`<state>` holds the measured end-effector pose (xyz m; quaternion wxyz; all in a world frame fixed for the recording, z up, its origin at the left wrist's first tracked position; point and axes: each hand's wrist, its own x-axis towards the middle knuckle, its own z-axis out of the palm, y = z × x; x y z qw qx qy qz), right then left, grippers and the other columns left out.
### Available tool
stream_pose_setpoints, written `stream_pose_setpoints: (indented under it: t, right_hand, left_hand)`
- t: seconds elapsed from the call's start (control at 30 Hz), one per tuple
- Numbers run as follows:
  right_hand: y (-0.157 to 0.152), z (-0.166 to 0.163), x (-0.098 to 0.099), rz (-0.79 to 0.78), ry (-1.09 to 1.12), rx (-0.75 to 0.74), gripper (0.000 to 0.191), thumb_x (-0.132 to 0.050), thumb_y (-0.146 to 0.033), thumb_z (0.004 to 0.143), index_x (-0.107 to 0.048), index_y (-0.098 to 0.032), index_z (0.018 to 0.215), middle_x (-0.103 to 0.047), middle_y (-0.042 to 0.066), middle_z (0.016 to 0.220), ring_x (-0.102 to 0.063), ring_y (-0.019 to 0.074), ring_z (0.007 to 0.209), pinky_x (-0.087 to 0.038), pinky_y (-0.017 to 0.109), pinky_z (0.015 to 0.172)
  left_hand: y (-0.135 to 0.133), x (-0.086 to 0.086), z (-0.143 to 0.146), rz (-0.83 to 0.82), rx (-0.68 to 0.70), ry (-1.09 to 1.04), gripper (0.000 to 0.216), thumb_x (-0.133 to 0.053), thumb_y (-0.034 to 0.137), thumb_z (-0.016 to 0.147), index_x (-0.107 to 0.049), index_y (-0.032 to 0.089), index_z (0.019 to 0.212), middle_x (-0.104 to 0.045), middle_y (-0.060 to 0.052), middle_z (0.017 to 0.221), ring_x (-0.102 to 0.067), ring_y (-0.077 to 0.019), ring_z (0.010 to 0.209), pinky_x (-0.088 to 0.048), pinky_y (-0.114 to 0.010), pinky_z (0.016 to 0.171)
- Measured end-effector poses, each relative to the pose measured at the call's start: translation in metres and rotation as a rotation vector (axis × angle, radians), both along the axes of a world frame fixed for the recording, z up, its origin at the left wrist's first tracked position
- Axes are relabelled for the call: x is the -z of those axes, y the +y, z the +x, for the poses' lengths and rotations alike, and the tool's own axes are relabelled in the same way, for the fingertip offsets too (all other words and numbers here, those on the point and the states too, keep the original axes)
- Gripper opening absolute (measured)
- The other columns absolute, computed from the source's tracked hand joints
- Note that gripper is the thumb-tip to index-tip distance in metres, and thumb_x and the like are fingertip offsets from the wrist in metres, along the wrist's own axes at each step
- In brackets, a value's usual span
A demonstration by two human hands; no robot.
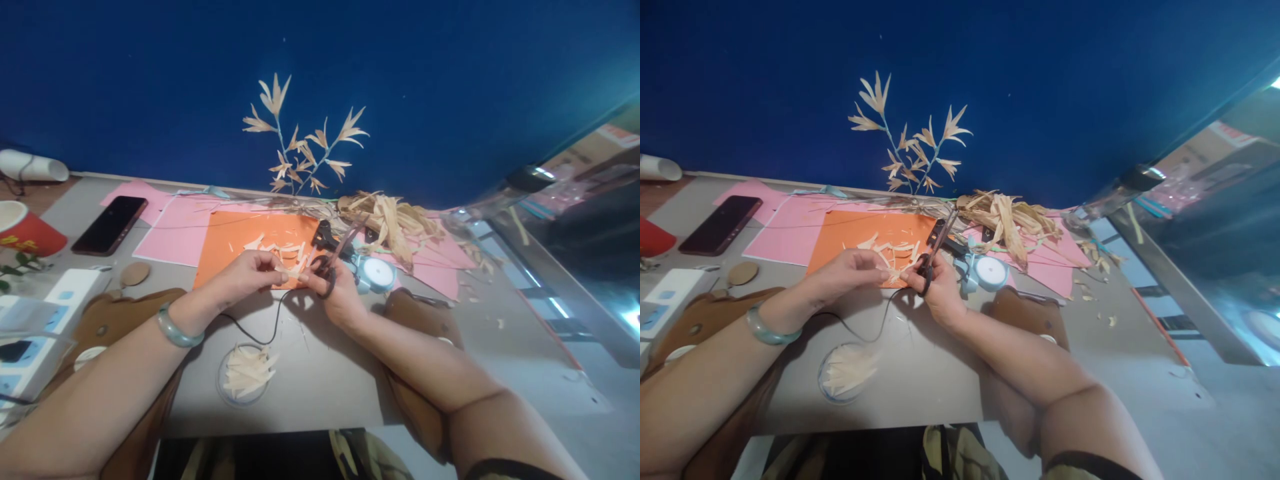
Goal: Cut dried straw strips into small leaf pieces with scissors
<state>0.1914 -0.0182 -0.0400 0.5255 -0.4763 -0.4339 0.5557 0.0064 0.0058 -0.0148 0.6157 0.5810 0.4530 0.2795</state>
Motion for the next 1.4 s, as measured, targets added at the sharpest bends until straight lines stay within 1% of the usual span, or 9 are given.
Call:
stream_pose_setpoints:
  t: [0.2,0.3,0.4,0.53,0.67,0.77,1.0,1.2,1.4]
  right_hand:
    - [-0.001,0.000,0.004,-0.043,0.001,-0.071,0.042,-0.083,-0.030,0.057,-0.049,-0.020,0.079,-0.062,-0.005,0.066,-0.054,0.0109,0.057,-0.043,0.024,0.055]
    - [-0.001,-0.001,0.006,-0.057,-0.005,-0.083,0.043,-0.084,-0.032,0.056,-0.048,-0.020,0.078,-0.061,-0.005,0.066,-0.054,0.0102,0.056,-0.043,0.023,0.055]
    - [-0.002,-0.001,0.004,-0.052,-0.028,-0.129,0.042,-0.083,-0.034,0.058,-0.049,-0.019,0.078,-0.060,-0.005,0.065,-0.053,0.0090,0.054,-0.042,0.022,0.053]
    - [-0.004,0.000,-0.005,-0.062,-0.092,-0.298,0.043,-0.078,-0.046,0.064,-0.048,-0.018,0.077,-0.057,-0.004,0.063,-0.049,0.0078,0.053,-0.040,0.021,0.051]
    - [-0.007,0.001,-0.010,-0.091,-0.166,-0.493,0.050,-0.074,-0.057,0.065,-0.044,-0.019,0.075,-0.055,-0.004,0.060,-0.050,0.0093,0.054,-0.039,0.022,0.050]
    - [-0.009,0.001,-0.008,-0.114,-0.192,-0.569,0.051,-0.072,-0.059,0.066,-0.043,-0.019,0.075,-0.055,-0.004,0.059,-0.052,0.0099,0.054,-0.039,0.023,0.050]
    - [-0.010,0.002,-0.004,-0.171,-0.240,-0.625,0.052,-0.073,-0.060,0.064,-0.043,-0.018,0.074,-0.054,-0.005,0.053,-0.051,0.0088,0.048,-0.037,0.022,0.046]
    - [-0.010,0.001,-0.002,-0.175,-0.256,-0.619,0.053,-0.073,-0.061,0.063,-0.043,-0.019,0.071,-0.055,-0.005,0.050,-0.051,0.0092,0.046,-0.035,0.021,0.045]
    - [-0.009,0.000,0.002,-0.169,-0.243,-0.600,0.054,-0.074,-0.062,0.061,-0.042,-0.019,0.068,-0.054,-0.005,0.047,-0.048,0.0079,0.042,-0.032,0.020,0.043]
  left_hand:
    - [0.002,0.004,0.000,0.006,-0.046,-0.044,0.023,-0.071,0.035,0.068,-0.062,0.014,0.067,-0.058,0.001,0.061,-0.049,-0.0085,0.055,-0.034,-0.022,0.053]
    - [0.001,0.008,0.002,0.005,-0.055,-0.052,0.023,-0.071,0.035,0.069,-0.061,0.014,0.066,-0.056,0.002,0.058,-0.047,-0.0078,0.053,-0.033,-0.021,0.051]
    - [-0.001,0.006,0.004,-0.029,-0.073,-0.068,0.022,-0.069,0.034,0.071,-0.059,0.014,0.066,-0.053,0.003,0.053,-0.046,-0.0065,0.048,-0.032,-0.020,0.048]
    - [-0.002,-0.005,0.001,-0.070,-0.117,-0.129,0.018,-0.065,0.030,0.074,-0.055,0.015,0.069,-0.053,0.005,0.051,-0.046,-0.0057,0.045,-0.033,-0.017,0.045]
    - [0.000,-0.014,-0.006,0.023,-0.182,-0.165,0.014,-0.064,0.025,0.074,-0.054,0.016,0.073,-0.054,0.006,0.050,-0.047,-0.0051,0.043,-0.033,-0.016,0.043]
    - [0.003,-0.016,-0.011,0.080,-0.225,-0.172,0.015,-0.065,0.024,0.072,-0.054,0.015,0.071,-0.055,0.005,0.051,-0.049,-0.0052,0.043,-0.034,-0.015,0.043]
    - [0.002,-0.016,-0.010,0.094,-0.229,-0.162,0.017,-0.066,0.025,0.070,-0.052,0.015,0.068,-0.059,0.002,0.057,-0.049,-0.0052,0.043,-0.033,-0.016,0.041]
    - [0.001,-0.020,-0.009,0.081,-0.229,-0.141,0.018,-0.066,0.024,0.069,-0.050,0.015,0.066,-0.063,0.000,0.064,-0.048,-0.0041,0.043,-0.034,-0.016,0.042]
    - [0.001,-0.018,-0.010,0.077,-0.242,-0.148,0.018,-0.065,0.025,0.068,-0.050,0.015,0.067,-0.066,-0.002,0.066,-0.048,-0.0037,0.042,-0.036,-0.016,0.043]
